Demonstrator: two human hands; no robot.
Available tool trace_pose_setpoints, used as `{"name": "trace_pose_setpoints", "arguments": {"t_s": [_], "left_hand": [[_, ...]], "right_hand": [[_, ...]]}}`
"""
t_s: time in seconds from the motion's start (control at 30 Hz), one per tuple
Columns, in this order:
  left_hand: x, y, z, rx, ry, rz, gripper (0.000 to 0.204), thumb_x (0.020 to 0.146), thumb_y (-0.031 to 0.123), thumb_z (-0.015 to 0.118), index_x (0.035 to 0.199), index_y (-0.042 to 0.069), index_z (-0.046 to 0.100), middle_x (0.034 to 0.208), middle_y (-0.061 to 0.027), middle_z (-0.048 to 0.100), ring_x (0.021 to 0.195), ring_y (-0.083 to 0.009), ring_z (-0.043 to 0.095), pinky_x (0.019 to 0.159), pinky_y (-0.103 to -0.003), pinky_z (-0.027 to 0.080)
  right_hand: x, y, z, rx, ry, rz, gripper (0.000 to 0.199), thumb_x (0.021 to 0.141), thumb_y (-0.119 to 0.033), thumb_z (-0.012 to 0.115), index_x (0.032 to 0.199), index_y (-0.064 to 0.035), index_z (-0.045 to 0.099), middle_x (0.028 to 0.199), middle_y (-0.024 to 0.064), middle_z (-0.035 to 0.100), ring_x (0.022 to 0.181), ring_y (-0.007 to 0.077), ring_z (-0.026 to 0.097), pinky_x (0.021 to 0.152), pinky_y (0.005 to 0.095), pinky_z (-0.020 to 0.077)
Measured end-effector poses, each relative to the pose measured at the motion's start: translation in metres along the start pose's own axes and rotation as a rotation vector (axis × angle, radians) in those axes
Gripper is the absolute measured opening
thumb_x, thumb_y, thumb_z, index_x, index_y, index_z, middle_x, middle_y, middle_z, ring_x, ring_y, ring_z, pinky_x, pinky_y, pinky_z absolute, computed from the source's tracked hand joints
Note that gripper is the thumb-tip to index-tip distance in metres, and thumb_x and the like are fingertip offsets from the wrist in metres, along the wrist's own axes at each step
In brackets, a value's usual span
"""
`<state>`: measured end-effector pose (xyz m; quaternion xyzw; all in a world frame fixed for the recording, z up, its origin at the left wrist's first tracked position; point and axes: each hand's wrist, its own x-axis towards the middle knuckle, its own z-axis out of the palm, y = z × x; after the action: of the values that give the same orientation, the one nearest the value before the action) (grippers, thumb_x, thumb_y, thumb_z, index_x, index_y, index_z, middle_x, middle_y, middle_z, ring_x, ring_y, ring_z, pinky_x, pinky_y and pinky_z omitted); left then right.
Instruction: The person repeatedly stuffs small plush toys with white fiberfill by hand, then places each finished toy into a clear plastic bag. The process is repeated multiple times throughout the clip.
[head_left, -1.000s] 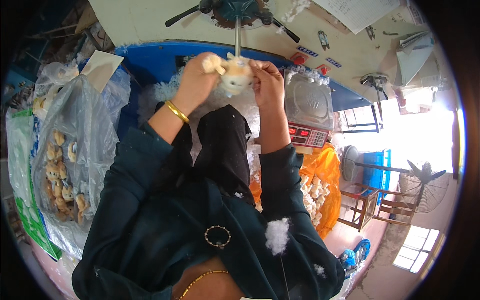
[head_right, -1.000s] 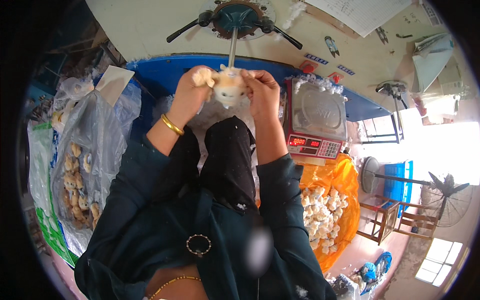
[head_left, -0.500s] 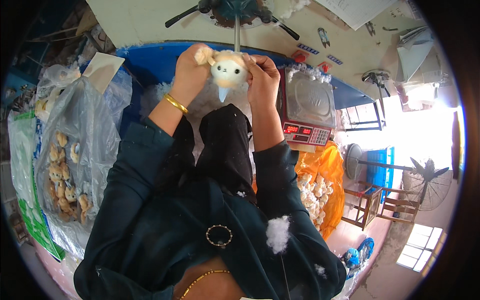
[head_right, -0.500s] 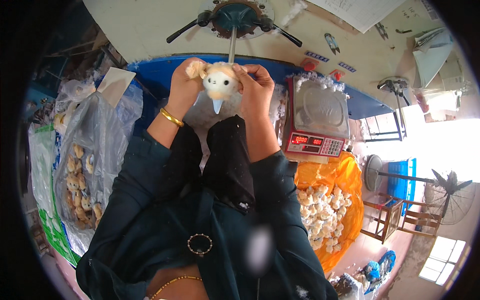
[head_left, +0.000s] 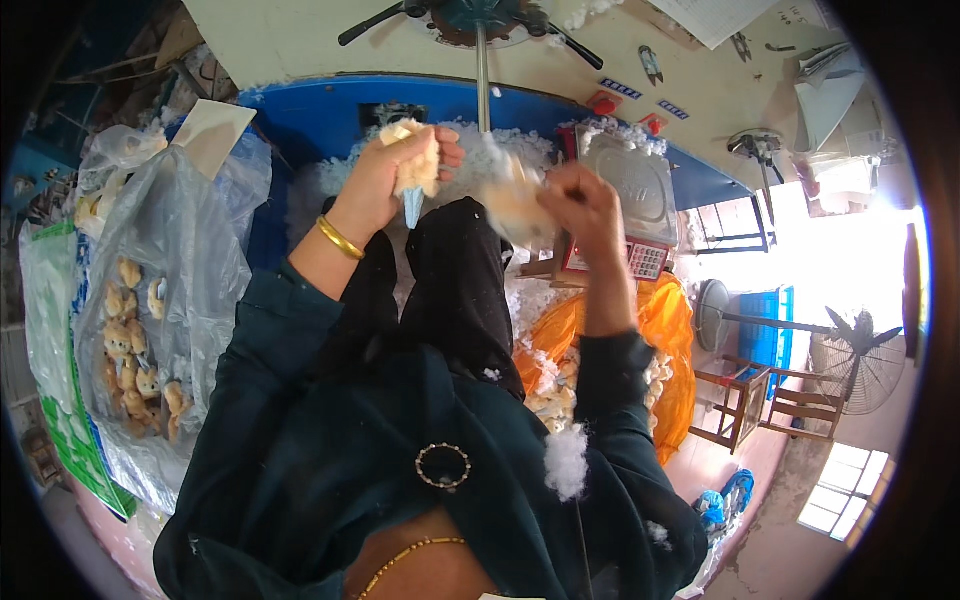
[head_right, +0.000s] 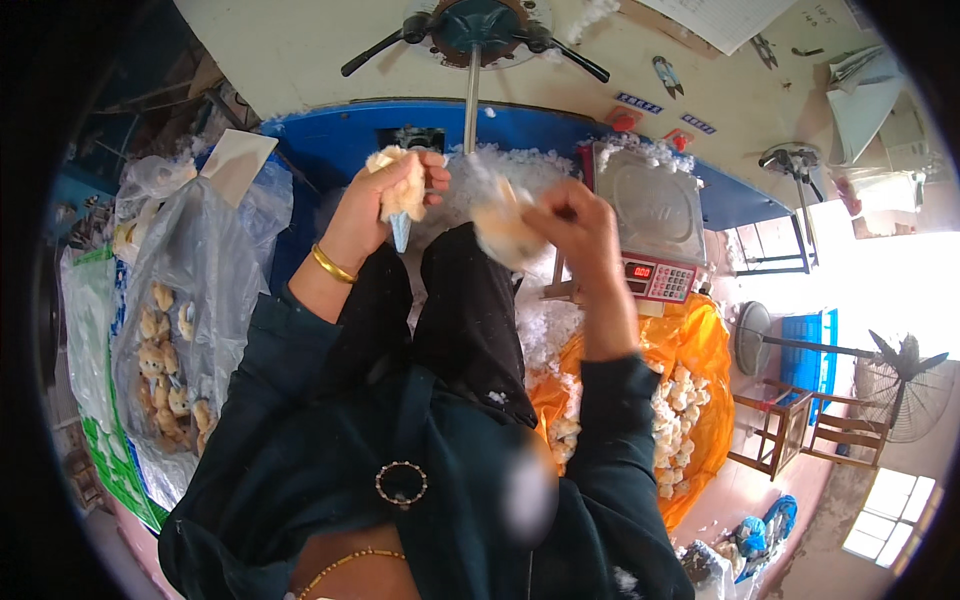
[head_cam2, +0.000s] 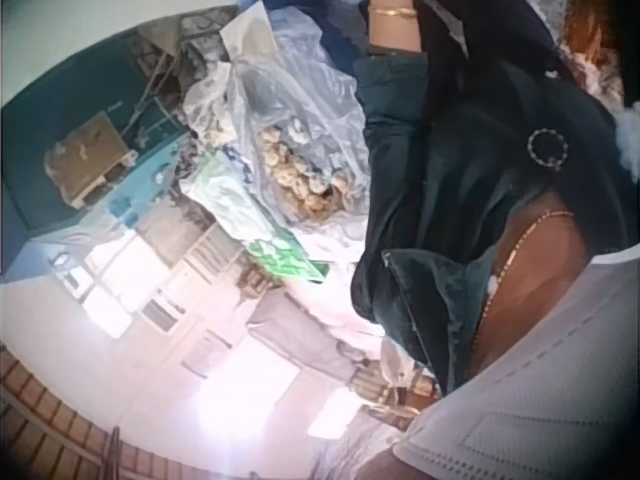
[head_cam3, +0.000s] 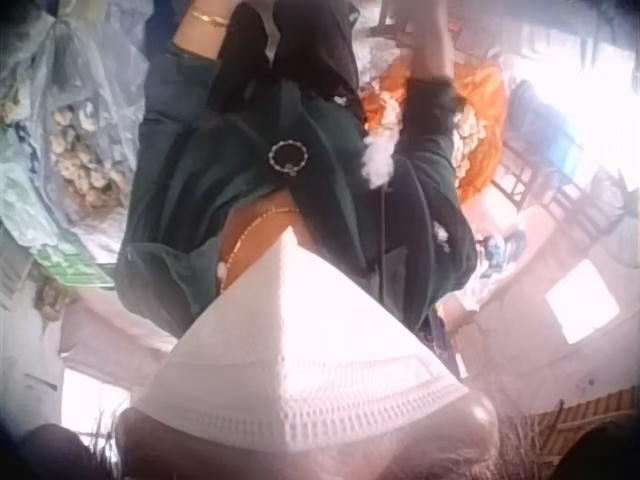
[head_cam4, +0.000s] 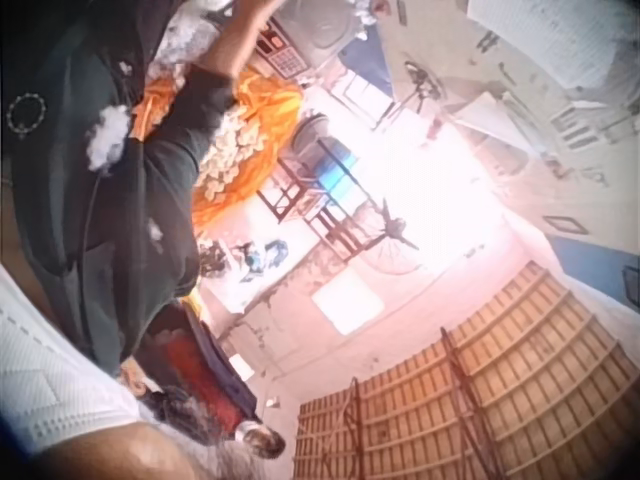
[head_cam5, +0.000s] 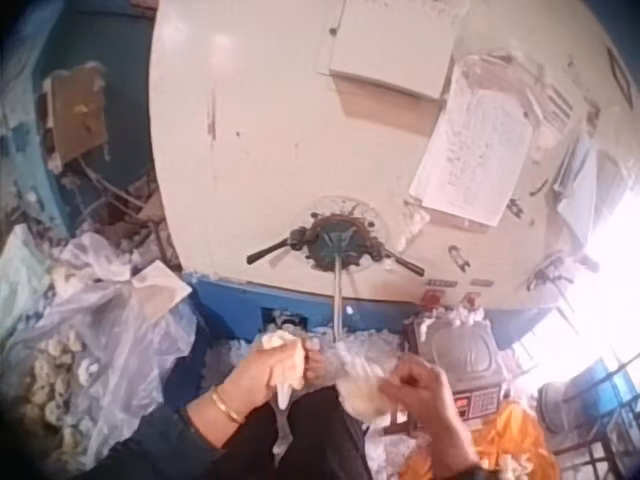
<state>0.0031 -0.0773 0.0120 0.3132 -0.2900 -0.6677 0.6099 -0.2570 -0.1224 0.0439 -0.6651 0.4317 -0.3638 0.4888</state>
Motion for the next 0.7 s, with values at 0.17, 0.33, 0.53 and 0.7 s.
{"name": "trace_pose_setpoints", "arguments": {"t_s": [0.17, 0.33, 0.53, 0.7], "left_hand": [[-0.005, -0.001, -0.007, -0.237, -0.224, -0.142, 0.049, 0.098, 0.032, 0.042, 0.128, -0.006, 0.050, 0.127, -0.0213, 0.055, 0.119, -0.0302, 0.053, 0.101, -0.042, 0.042], [-0.006, -0.024, 0.017, -0.191, -0.280, -0.119, 0.052, 0.097, 0.034, 0.042, 0.132, -0.005, 0.046, 0.133, -0.0212, 0.050, 0.126, -0.0299, 0.046, 0.106, -0.041, 0.037], [-0.022, -0.028, 0.015, 0.004, -0.074, 0.000, 0.027, 0.092, 0.016, 0.057, 0.113, -0.001, 0.058, 0.109, -0.0057, 0.061, 0.098, -0.0144, 0.060, 0.088, -0.028, 0.047], [-0.030, -0.015, 0.003, 0.266, 0.031, 0.070, 0.013, 0.090, 0.007, 0.061, 0.101, 0.000, 0.060, 0.094, -0.0018, 0.063, 0.088, -0.0095, 0.058, 0.077, -0.024, 0.047]], "right_hand": [[-0.048, 0.021, -0.075, -0.960, -0.745, 0.311, 0.022, 0.073, -0.025, 0.076, 0.078, -0.0045, 0.071, 0.071, 0.0098, 0.067, 0.063, 0.0141, 0.061, 0.062, 0.0315, 0.0464], [-0.030, -0.003, 0.020, -0.057, -0.359, 0.236, 0.034, 0.091, -0.028, 0.063, 0.113, -0.0020, 0.065, 0.088, 0.0036, 0.070, 0.065, 0.0087, 0.059, 0.057, 0.0230, 0.0459], [-0.011, -0.005, 0.094, 0.478, -0.140, 0.153, 0.026, 0.083, -0.018, 0.072, 0.096, 0.0015, 0.061, 0.081, 0.0019, 0.062, 0.073, 0.0079, 0.058, 0.064, 0.0217, 0.0464], [-0.008, 0.009, 0.091, 0.695, -0.208, 0.124, 0.024, 0.084, -0.013, 0.071, 0.099, 0.0027, 0.061, 0.092, 0.0078, 0.066, 0.081, 0.0119, 0.063, 0.071, 0.0239, 0.0503]]}}
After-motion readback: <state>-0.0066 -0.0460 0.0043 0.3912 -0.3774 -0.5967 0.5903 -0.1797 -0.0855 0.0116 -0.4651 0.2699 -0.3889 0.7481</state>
